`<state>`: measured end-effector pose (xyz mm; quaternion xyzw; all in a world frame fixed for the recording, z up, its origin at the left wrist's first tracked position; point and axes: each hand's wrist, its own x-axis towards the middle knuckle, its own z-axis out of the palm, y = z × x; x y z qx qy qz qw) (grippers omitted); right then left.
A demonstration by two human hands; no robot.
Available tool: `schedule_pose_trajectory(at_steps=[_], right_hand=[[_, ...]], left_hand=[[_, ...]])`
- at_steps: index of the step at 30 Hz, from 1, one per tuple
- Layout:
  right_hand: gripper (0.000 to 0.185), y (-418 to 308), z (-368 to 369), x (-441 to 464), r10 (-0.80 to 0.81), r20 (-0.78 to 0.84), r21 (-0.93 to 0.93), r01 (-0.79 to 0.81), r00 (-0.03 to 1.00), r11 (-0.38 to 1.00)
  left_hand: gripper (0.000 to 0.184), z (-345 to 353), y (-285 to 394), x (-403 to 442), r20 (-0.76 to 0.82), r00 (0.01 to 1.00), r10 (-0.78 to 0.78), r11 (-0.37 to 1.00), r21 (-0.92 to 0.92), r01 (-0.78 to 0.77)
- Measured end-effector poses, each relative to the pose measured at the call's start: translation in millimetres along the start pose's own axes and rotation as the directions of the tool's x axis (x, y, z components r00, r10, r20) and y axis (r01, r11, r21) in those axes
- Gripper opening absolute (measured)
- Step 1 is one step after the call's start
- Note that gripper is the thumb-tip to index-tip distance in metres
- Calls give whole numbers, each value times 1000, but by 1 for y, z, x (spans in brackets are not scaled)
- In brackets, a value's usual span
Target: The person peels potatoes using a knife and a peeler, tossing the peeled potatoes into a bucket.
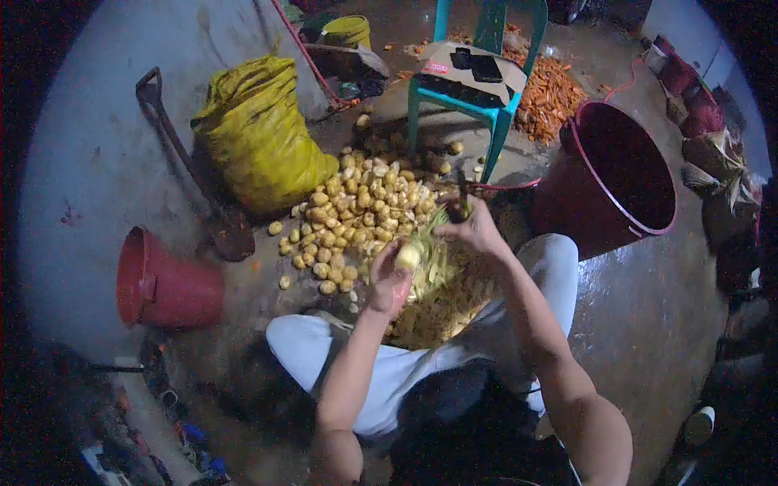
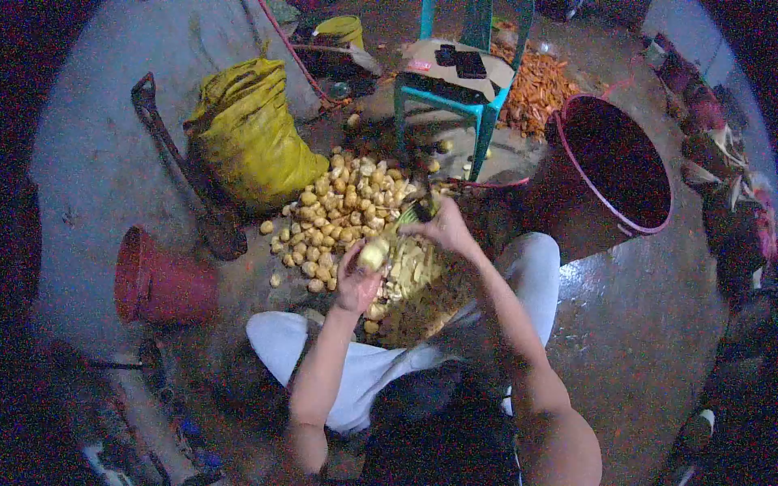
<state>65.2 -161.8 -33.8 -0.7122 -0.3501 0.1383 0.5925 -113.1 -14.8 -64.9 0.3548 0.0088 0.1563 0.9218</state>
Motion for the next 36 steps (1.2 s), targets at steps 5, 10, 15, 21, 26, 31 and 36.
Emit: schedule_pose_trajectory(at_steps=[5,10,15,21,26,31,36], right_hand=[[50,1,-4,3,61,-17,68,-60,998,996],[52,-27,9,-5,-52,68,109,44,996,993],[48,-30,-2,-3,-30,81,-8,30,996,1000],[50,-8,-16,4,-67,-22,-60,65,998,996],[44,1,-10,2,35,-18,56,-34,999,998],[44,-39,-3,-5,-178,76,-21,180,981,984],[49,-23,-14,10,146,-23,88,-143,989,986]], left_hand=[[62,-14,-2,2,13,991,-136,948,-289,134],[64,11,8,-1,-56,995,-78,997,13,79],[70,7,11,2,-13,995,-95,989,115,96],[75,-7,4,-4,-85,992,-94,995,-54,90],[68,12,12,-6,-18,997,-70,997,15,70],[70,19,18,-1,-9,995,-95,995,30,95],[67,10,15,-1,-5,999,-42,999,-1,42]])
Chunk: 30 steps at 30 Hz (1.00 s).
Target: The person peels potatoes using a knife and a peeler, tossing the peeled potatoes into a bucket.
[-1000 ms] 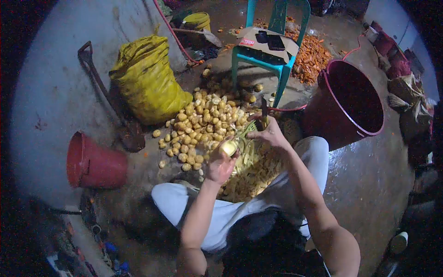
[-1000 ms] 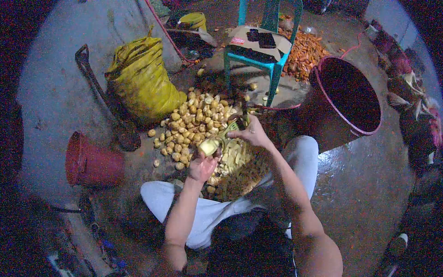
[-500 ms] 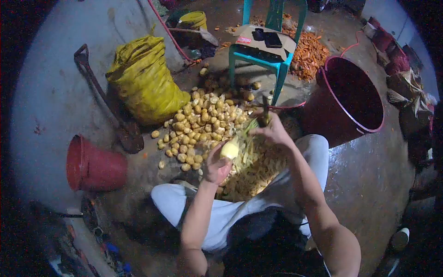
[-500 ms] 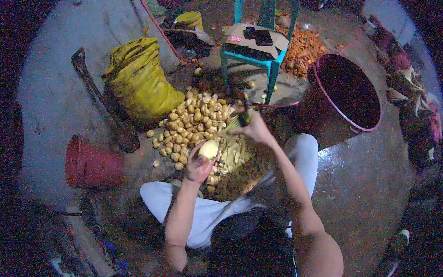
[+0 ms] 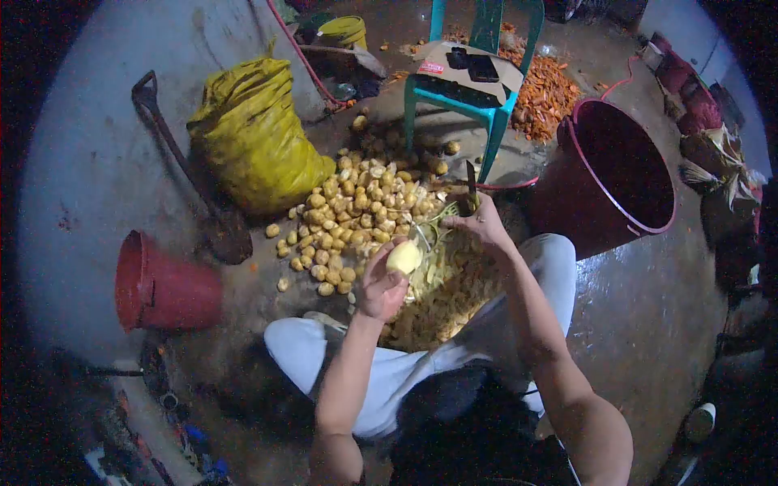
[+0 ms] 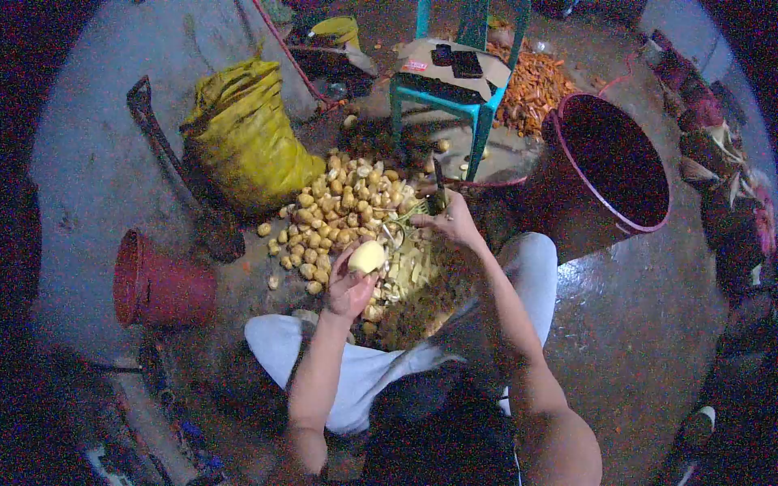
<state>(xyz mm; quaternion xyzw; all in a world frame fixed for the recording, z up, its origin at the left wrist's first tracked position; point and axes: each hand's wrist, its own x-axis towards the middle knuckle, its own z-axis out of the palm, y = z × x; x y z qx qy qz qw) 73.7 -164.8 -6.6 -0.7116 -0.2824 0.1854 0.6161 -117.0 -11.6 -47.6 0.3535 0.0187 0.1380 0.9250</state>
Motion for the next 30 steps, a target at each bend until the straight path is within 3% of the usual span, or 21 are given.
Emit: schedule_pose_trajectory(at_steps=[1,3,4,5,6,7,8,9,10,11,12,13,15,17,19,20,21,23,25,28,30], right_hand=[[49,5,1,-1,-8,-4,0,8,1000,1000],[47,1,11,-12,-395,99,-171,407,913,897],[47,-15,15,-19,-378,125,-195,396,917,897],[47,-8,13,-15,-371,127,-192,390,920,901],[47,2,8,-9,-127,65,-79,132,990,988],[47,7,2,-6,123,31,46,-124,992,991],[46,10,-3,-6,196,39,173,-200,980,964],[46,9,-1,-7,188,35,173,-192,981,966],[46,9,3,-7,-95,41,19,94,995,995],[46,10,9,-8,-361,94,-128,371,928,920],[44,-13,14,-17,-376,123,-172,393,918,903],[44,-10,14,-15,-372,124,-169,389,920,906],[47,3,6,-11,103,27,55,-104,994,993],[47,23,0,-3,80,-16,47,-79,997,996],[46,3,9,-10,-296,65,-114,302,953,947],[46,-9,14,-17,-348,113,-138,361,931,922],[46,-6,13,-14,-345,115,-136,359,932,923],[47,14,8,-8,-39,33,-72,42,999,997],[47,24,0,1,-82,-20,-30,81,996,996],[51,-6,10,-13,-228,119,-57,236,966,970],[49,-14,15,-16,-172,106,-53,178,979,983]], left_hand=[[67,-1,0,-1,7,1000,3,1000,3,-3],[66,-1,-2,-1,-35,999,-27,999,-37,25],[65,-3,-3,0,-22,1000,7,996,88,-5],[65,-5,-5,-1,-30,1000,3,996,86,0],[65,-4,-6,-2,-28,1000,11,999,41,-10],[65,-4,-7,-2,-20,999,25,1000,-3,-25],[65,-2,-5,-1,-13,999,30,1000,-2,-30],[65,-1,-3,-1,-20,1000,16,1000,1,-16],[64,0,-3,-1,-30,1000,5,1000,1,-5],[64,0,-2,-1,-44,999,-8,1000,-2,8],[62,-2,-2,-1,-63,996,-58,998,27,59],[62,-3,-4,-1,-68,996,-61,998,26,63],[61,-4,-7,-4,-142,990,-9,995,-96,-4],[61,4,-3,-3,-122,992,-31,982,-186,8],[60,8,-1,-4,-132,990,-47,982,-188,22],[63,6,4,-4,-54,996,-65,995,-80,61],[63,6,4,-1,-59,996,-66,995,-81,61],[64,5,1,-3,-42,998,-56,996,-68,53],[64,3,2,-2,-47,997,-65,992,-108,59],[62,-2,-1,-5,-128,989,-76,995,-81,66],[60,2,-2,-5,-145,987,-73,996,-68,64]])
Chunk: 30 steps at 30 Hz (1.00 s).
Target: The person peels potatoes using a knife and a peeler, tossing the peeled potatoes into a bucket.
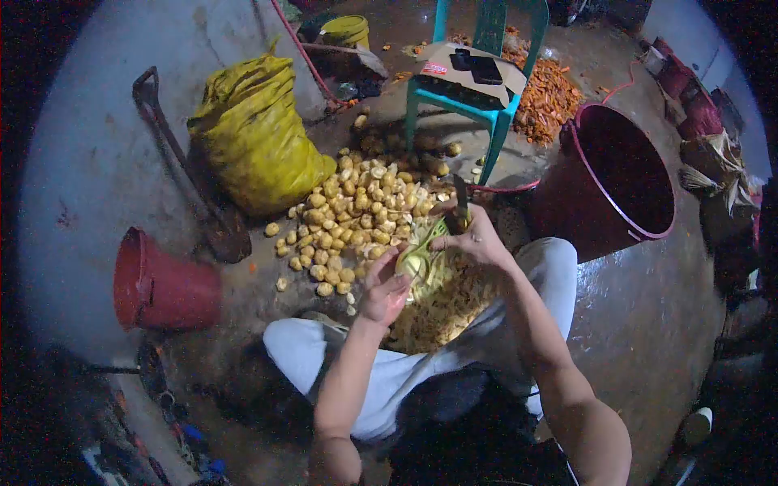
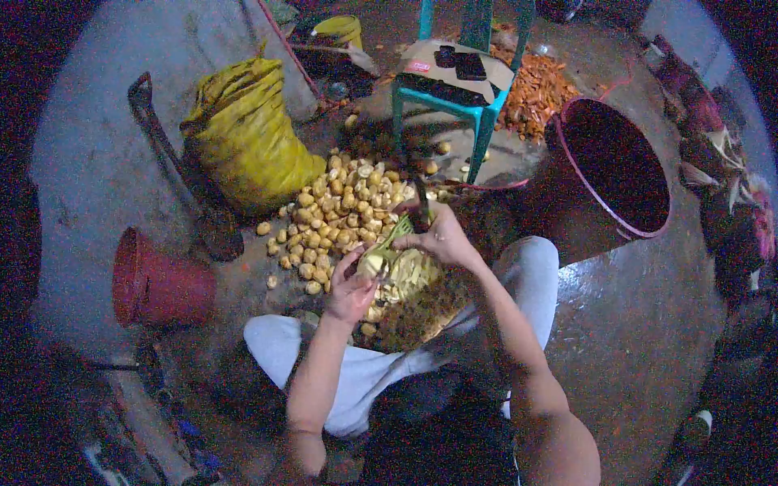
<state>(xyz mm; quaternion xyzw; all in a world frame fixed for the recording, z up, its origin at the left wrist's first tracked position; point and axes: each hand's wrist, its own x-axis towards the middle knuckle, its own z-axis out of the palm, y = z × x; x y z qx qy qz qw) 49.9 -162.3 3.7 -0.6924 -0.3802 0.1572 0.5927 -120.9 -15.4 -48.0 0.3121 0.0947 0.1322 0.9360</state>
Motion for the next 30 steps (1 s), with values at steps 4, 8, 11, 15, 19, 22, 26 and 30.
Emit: schedule_pose_trajectory(at_steps=[4,8,11,15,19,22,26,30], right_hand=[[48,38,-10,10,88,-120,-3,-89,989,996],[47,-1,4,-1,-25,18,-22,26,1000,999],[48,26,-4,4,232,-87,140,-218,969,966],[53,32,-5,4,43,-34,19,-43,998,999],[53,20,1,1,53,-74,-21,-54,996,998],[52,34,-10,7,103,-115,-11,-105,988,994],[48,3,2,1,-69,60,22,68,996,997],[46,16,-5,12,114,-90,14,-113,989,993]], left_hand=[[55,0,1,1,9,1000,-16,999,-43,17],[57,-3,-1,3,37,999,-13,999,-33,14],[60,1,0,-3,20,1000,10,1000,28,-10],[58,-2,-1,3,32,999,5,994,-105,-1],[63,15,6,-9,99,994,43,997,56,-48],[62,6,4,-5,53,999,5,998,-58,-2],[63,12,7,-5,90,996,25,991,125,-36],[64,12,9,-5,113,993,29,992,118,-42]])
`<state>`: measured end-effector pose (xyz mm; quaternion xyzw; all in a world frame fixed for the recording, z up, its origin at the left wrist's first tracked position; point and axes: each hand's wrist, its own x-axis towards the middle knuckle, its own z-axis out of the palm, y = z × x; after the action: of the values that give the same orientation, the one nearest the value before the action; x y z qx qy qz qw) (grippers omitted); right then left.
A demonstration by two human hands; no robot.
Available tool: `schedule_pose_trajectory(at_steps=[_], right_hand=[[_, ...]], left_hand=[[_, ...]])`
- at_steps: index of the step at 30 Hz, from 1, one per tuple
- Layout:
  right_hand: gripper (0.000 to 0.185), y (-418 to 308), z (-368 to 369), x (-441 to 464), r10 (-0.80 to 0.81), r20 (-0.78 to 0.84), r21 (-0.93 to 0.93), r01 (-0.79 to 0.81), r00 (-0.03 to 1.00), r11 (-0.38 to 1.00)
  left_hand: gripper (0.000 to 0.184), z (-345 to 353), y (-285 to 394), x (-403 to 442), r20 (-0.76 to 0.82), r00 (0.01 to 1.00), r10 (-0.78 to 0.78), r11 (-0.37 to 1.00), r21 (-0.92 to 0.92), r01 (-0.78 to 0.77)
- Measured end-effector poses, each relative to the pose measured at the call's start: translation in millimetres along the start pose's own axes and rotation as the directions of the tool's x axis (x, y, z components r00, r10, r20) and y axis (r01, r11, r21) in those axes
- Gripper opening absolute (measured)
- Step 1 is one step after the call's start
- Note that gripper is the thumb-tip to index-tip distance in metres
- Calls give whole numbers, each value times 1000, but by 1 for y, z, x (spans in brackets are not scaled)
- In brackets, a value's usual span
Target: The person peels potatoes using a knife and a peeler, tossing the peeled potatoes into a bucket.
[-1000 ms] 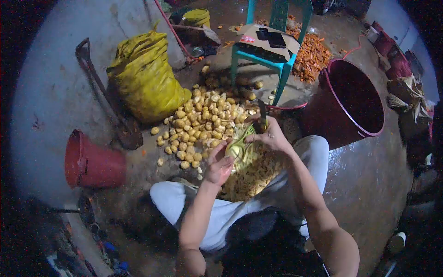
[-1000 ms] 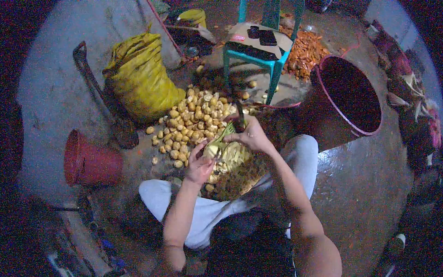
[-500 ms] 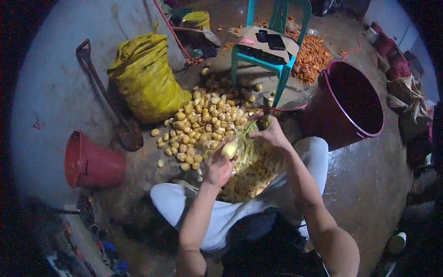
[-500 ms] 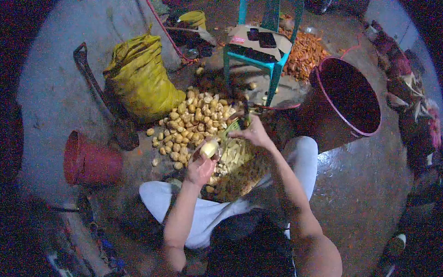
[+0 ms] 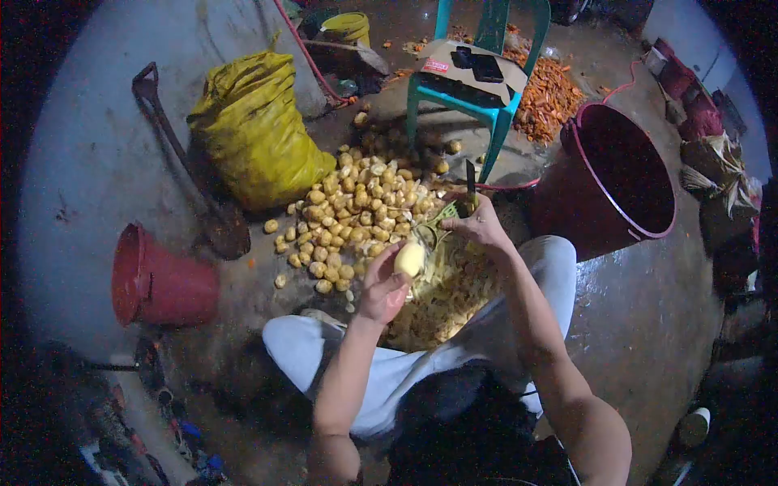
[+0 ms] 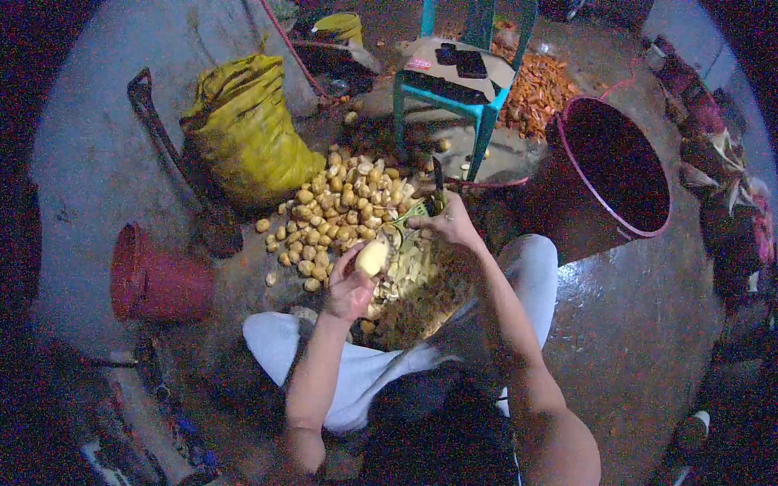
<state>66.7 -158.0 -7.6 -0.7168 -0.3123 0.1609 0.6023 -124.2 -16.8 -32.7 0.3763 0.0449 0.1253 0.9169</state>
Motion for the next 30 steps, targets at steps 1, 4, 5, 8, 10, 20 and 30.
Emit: schedule_pose_trajectory(at_steps=[1,4,5,8,10,20,30], right_hand=[[46,5,-2,0,-5,-2,0,5,1000,1000],[49,-10,4,-12,-73,140,97,60,987,994],[49,-13,3,-12,-70,142,97,56,987,994],[46,-2,1,-8,0,65,52,-4,998,999],[45,28,-5,1,-54,-3,24,54,999,998],[47,17,-7,-2,-23,-37,35,24,999,999],[54,18,-3,-3,-71,-83,-19,69,994,997]], left_hand=[[64,2,1,1,4,1000,-11,999,-53,11],[66,1,3,3,26,999,-45,994,-98,48],[66,1,1,4,24,999,-47,994,-100,49],[69,-3,-4,4,-6,1000,-5,1000,-11,5],[69,-4,-4,2,-32,999,-16,996,-91,13],[66,-5,-7,6,-19,998,55,986,-156,-57],[55,-14,-14,1,-33,997,68,980,-187,-73]])
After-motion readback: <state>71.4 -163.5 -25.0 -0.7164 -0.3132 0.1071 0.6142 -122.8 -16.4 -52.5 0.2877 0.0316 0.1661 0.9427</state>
